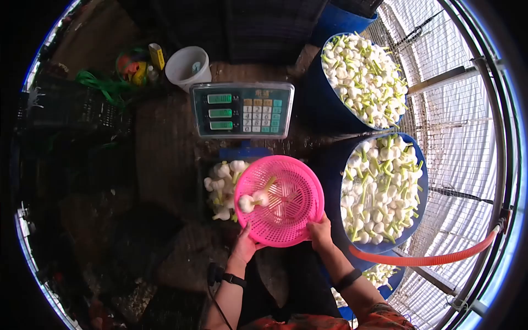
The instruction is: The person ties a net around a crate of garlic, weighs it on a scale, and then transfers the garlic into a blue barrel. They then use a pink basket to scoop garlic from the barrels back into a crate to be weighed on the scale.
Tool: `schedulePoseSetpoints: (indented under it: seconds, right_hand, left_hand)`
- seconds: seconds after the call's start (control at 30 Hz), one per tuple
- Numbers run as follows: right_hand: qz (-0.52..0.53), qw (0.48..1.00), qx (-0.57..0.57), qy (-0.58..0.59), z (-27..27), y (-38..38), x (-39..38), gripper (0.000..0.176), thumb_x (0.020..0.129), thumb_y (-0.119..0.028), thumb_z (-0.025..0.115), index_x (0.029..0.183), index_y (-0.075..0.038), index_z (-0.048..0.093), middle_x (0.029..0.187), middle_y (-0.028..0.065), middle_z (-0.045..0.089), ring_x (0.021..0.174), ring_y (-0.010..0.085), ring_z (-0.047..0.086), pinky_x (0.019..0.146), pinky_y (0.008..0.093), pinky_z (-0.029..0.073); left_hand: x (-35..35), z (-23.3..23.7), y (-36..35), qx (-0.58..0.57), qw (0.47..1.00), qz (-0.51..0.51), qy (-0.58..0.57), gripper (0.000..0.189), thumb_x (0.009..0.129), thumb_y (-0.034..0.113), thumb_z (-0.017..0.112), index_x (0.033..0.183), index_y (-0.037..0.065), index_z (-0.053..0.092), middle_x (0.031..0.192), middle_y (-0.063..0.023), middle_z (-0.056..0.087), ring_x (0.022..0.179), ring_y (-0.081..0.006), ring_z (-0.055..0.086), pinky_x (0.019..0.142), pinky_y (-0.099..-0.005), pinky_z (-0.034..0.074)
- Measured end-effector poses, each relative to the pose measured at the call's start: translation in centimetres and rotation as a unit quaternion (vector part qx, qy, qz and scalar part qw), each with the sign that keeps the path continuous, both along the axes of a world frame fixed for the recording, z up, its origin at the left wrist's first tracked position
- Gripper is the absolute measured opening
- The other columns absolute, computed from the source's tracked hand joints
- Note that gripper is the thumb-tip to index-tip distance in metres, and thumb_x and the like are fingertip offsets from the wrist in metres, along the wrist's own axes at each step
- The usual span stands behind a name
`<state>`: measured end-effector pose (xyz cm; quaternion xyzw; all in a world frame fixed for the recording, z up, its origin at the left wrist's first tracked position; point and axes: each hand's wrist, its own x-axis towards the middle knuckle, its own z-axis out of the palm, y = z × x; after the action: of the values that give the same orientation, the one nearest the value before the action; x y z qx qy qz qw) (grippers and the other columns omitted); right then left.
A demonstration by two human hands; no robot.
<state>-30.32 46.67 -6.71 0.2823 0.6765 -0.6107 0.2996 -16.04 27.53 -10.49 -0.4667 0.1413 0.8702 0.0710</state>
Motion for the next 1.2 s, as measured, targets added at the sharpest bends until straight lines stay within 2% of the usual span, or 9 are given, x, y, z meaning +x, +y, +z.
schedulePoseSetpoints:
  seconds: [0.23,0.33,0.43,0.57,0.6,0.7,0.73,0.9,1.2]
  right_hand:
    - [0.130,0.929,-0.250,-0.238,2.9,0.5,-1.1,0.068,0.082,-0.014,0.070,0.140,-0.009,0.033,0.115,0.0102,0.060,0.105,0.0217,0.060,0.088,0.0401,0.050]
    - [0.317,0.948,-0.021,-0.009,-6.6,-2.3,-3.3,0.083,0.077,-0.021,0.076,0.144,-0.009,0.027,0.124,0.0129,0.055,0.107,0.0242,0.057,0.090,0.0404,0.048]
    - [0.519,0.780,0.154,0.314,-10.6,-11.3,-5.0,0.096,0.068,-0.024,0.082,0.145,-0.015,0.025,0.136,0.0209,0.041,0.111,0.0365,0.054,0.092,0.0420,0.047]
    - [0.676,0.656,0.264,0.209,-11.6,-21.9,-4.2,0.104,0.057,-0.042,0.085,0.142,-0.041,0.025,0.149,0.0258,0.015,0.126,0.0460,0.039,0.094,0.0451,0.047]
    - [0.690,0.626,0.293,0.213,-12.6,-22.7,-3.2,0.076,0.069,-0.038,0.076,0.135,-0.040,0.039,0.149,0.0264,0.015,0.119,0.0427,0.047,0.088,0.0455,0.050]
    - [0.610,0.656,0.312,0.316,-17.1,-22.2,-2.0,0.042,0.081,-0.026,0.063,0.121,-0.032,0.052,0.149,0.0264,0.017,0.111,0.0372,0.055,0.082,0.0427,0.052]
    - [0.584,0.685,0.300,0.317,-17.1,-21.9,-1.9,0.028,0.083,-0.015,0.052,0.107,-0.027,0.057,0.138,0.0236,0.037,0.101,0.0340,0.060,0.073,0.0413,0.053]
    - [0.591,0.708,0.181,0.342,-15.9,-19.6,-5.4,0.032,0.064,-0.008,0.069,0.095,-0.017,0.063,0.097,0.0099,0.055,0.086,0.0318,0.062,0.074,0.0407,0.051]
    - [0.238,0.842,0.319,0.365,4.8,2.9,-6.5,0.031,0.068,-0.003,0.074,0.096,-0.006,0.063,0.087,0.0058,0.059,0.084,0.0190,0.056,0.080,0.0332,0.046]
  left_hand:
    - [9.4,1.8,0.7,-0.112,0.988,0.078,-0.070,0.053,0.077,-0.010,0.055,0.127,0.003,0.046,0.117,-0.0113,0.057,0.107,-0.0245,0.058,0.090,-0.0388,0.051]
    - [15.5,2.1,-0.5,-0.170,0.969,0.121,-0.132,0.059,0.073,-0.011,0.056,0.129,0.002,0.044,0.116,-0.0116,0.056,0.106,-0.0257,0.057,0.091,-0.0394,0.049]
    - [19.6,2.5,-2.1,-0.204,0.952,0.133,-0.187,0.059,0.072,-0.011,0.056,0.128,0.002,0.045,0.118,-0.0115,0.056,0.107,-0.0256,0.057,0.092,-0.0390,0.049]
    - [21.2,2.2,-2.9,-0.238,0.932,0.180,-0.208,0.056,0.072,-0.011,0.053,0.127,0.000,0.047,0.120,-0.0125,0.056,0.106,-0.0269,0.058,0.092,-0.0402,0.049]
    - [21.0,2.4,-3.1,-0.235,0.932,0.179,-0.208,0.056,0.072,-0.011,0.053,0.127,0.000,0.047,0.120,-0.0125,0.056,0.106,-0.0269,0.058,0.092,-0.0402,0.049]
    - [20.2,2.0,-3.7,-0.229,0.928,0.207,-0.208,0.058,0.072,-0.011,0.052,0.128,0.000,0.046,0.119,-0.0121,0.056,0.105,-0.0264,0.058,0.091,-0.0398,0.049]
    - [20.4,1.6,-3.8,-0.221,0.929,0.194,-0.225,0.058,0.072,-0.011,0.053,0.128,0.000,0.046,0.119,-0.0113,0.056,0.105,-0.0248,0.058,0.091,-0.0386,0.049]
    - [19.3,1.2,-3.8,-0.226,0.926,0.195,-0.229,0.058,0.072,-0.011,0.051,0.128,0.000,0.045,0.119,-0.0119,0.056,0.106,-0.0253,0.057,0.090,-0.0391,0.050]
    - [10.5,5.4,1.2,-0.221,0.967,0.010,-0.124,0.054,0.073,-0.010,0.056,0.125,-0.003,0.046,0.117,-0.0113,0.057,0.105,-0.0222,0.057,0.091,-0.0342,0.048]
